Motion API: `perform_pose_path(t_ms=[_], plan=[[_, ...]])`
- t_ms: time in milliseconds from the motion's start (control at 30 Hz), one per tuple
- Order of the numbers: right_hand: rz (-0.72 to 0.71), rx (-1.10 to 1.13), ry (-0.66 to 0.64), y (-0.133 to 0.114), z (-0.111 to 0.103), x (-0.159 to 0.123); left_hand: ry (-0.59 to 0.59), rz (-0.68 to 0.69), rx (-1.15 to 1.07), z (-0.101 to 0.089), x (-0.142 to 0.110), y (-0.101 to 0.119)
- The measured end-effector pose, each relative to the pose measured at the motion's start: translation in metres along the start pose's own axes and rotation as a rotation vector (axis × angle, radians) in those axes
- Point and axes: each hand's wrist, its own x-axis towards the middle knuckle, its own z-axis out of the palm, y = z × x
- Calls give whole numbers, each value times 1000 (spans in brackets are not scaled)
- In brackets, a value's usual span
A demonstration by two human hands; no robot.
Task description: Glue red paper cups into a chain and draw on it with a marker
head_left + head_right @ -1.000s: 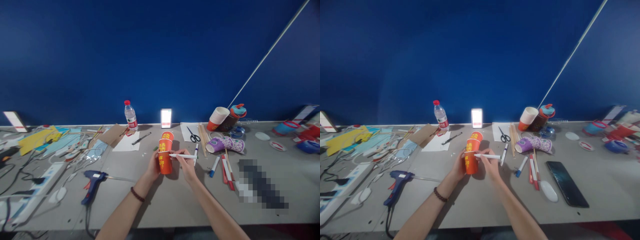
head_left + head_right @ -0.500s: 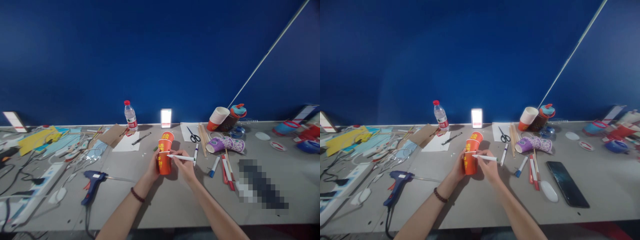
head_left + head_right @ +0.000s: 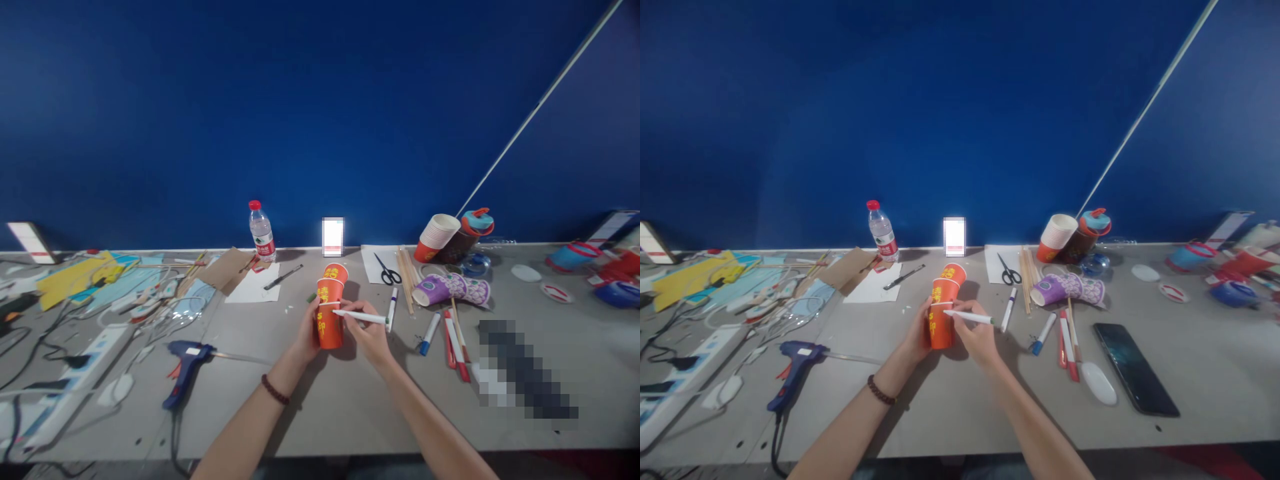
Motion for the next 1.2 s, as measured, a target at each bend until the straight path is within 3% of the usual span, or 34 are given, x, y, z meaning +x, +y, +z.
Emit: perform_pose_path(t_ms=[1200], plan=[[23,84,62,-6,1,3,78,-46,-51,-6,2,-2]])
